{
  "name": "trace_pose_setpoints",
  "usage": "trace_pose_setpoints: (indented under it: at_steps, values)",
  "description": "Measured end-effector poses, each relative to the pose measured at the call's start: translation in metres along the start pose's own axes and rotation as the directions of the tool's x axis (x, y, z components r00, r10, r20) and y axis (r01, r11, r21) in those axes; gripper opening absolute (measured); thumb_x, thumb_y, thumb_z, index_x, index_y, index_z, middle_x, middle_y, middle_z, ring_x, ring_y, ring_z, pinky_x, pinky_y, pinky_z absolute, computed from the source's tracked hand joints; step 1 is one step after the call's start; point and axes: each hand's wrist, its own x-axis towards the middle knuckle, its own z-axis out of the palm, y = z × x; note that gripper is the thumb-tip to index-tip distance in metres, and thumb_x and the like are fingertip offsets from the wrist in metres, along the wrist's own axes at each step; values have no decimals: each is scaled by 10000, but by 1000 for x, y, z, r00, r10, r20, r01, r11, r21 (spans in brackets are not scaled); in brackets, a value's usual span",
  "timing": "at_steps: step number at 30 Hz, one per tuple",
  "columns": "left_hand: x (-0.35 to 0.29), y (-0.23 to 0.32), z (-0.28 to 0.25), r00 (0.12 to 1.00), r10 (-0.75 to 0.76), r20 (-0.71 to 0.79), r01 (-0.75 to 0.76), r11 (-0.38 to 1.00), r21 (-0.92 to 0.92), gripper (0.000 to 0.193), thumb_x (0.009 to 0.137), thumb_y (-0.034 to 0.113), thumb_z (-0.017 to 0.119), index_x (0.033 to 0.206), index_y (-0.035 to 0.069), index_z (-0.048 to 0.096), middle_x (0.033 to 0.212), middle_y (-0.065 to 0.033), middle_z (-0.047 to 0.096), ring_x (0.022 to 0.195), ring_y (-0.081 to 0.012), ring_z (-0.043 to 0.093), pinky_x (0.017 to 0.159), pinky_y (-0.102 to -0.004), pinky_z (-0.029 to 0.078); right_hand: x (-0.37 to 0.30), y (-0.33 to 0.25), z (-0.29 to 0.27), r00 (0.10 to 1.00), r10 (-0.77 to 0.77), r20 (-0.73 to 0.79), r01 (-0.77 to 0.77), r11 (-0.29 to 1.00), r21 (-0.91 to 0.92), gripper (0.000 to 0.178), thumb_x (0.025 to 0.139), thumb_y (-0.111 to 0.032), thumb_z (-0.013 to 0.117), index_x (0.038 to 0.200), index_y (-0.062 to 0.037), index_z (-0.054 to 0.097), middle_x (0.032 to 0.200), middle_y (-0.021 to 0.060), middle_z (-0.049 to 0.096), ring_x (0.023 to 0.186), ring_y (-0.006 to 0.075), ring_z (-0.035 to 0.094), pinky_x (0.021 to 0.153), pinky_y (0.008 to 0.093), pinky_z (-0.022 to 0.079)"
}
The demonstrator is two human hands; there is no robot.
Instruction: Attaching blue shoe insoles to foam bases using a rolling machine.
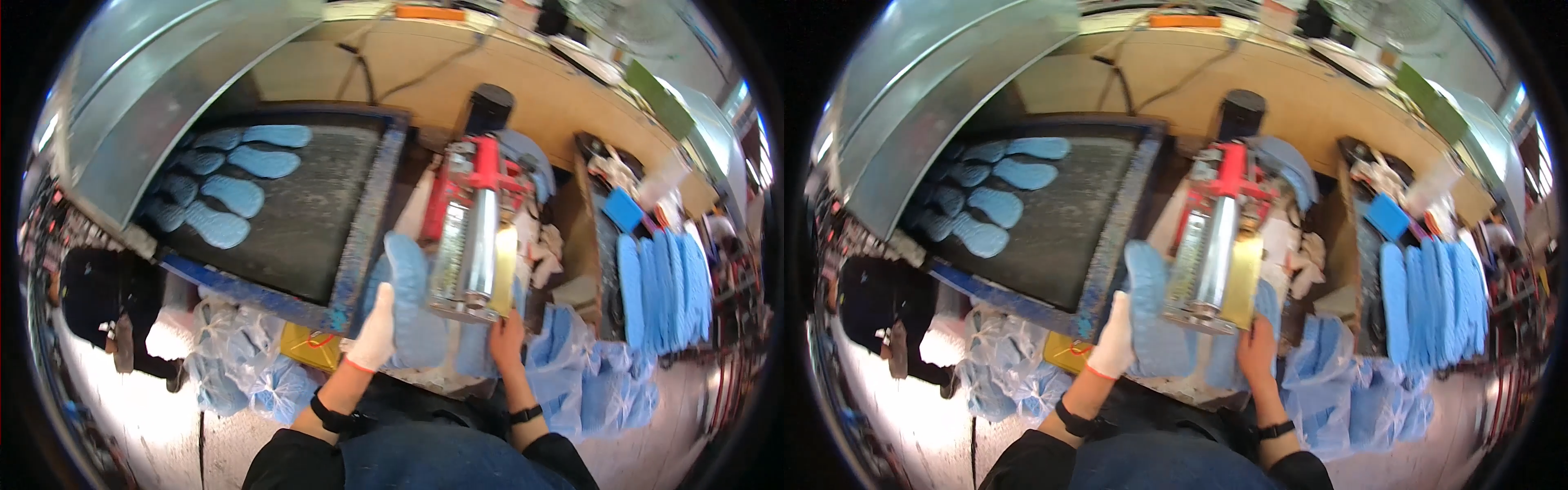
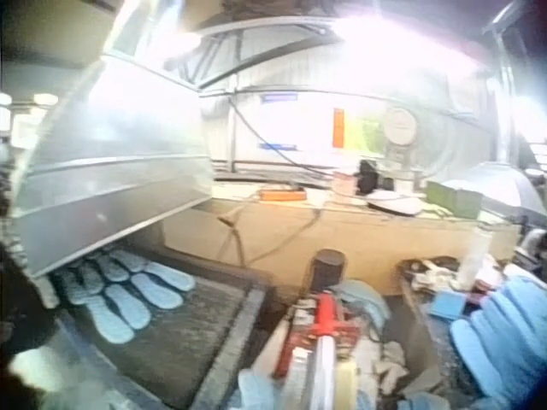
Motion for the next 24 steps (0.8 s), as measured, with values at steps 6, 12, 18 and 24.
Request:
trace_pose_setpoints:
  at_steps: [6, 12, 18, 24]
  values:
    - [-28, 30, 7, 948, 96, -305, -163, 965, -204, 564, 1005, 483, 445, 1350, 42, 519, 1234, -59, 614, 1135, -190, 577, 1016, -342, 441, 8, -31, 10, 987, -64, 147, 18, 955, 297, 160, 887, -48, 563, 1012, 6, 645, 891, 203, 666, 813, 373, 649, 702, 433, 479]
    - [2, 93, -56, 581, 814, -20, -318, 250, 914, 491, 1020, 381, 431, 1327, -2, 438, 1245, -88, 580, 1097, -228, 587, 973, -366, 473, 6, -46, 37, 905, -152, 397, 133, 988, 77, 276, 916, -247, 630, 955, 25, 599, 780, 205, 661, 774, 404, 641, 706, 479, 483]
    - [38, 138, -99, 753, 504, -423, -618, 762, -193, 517, 955, 399, 533, 1258, -14, 462, 1201, -154, 575, 1110, -265, 569, 925, -362, 476, 3, -47, 50, 883, -72, 463, 54, 997, 51, 369, 880, -299, 683, 976, 47, 593, 821, 256, 654, 819, 414, 649, 717, 479, 494]
    - [13, 133, -88, 269, 819, -506, -15, 529, 848, 799, 944, 555, 474, 1522, 60, 229, 1508, -209, 364, 1358, -342, 406, 1121, -397, 295, 7, -40, 45, 921, -38, 387, -74, 960, 270, 431, 839, -229, 726, 1155, 38, 607, 1045, 173, 672, 952, 303, 652, 832, 409, 500]
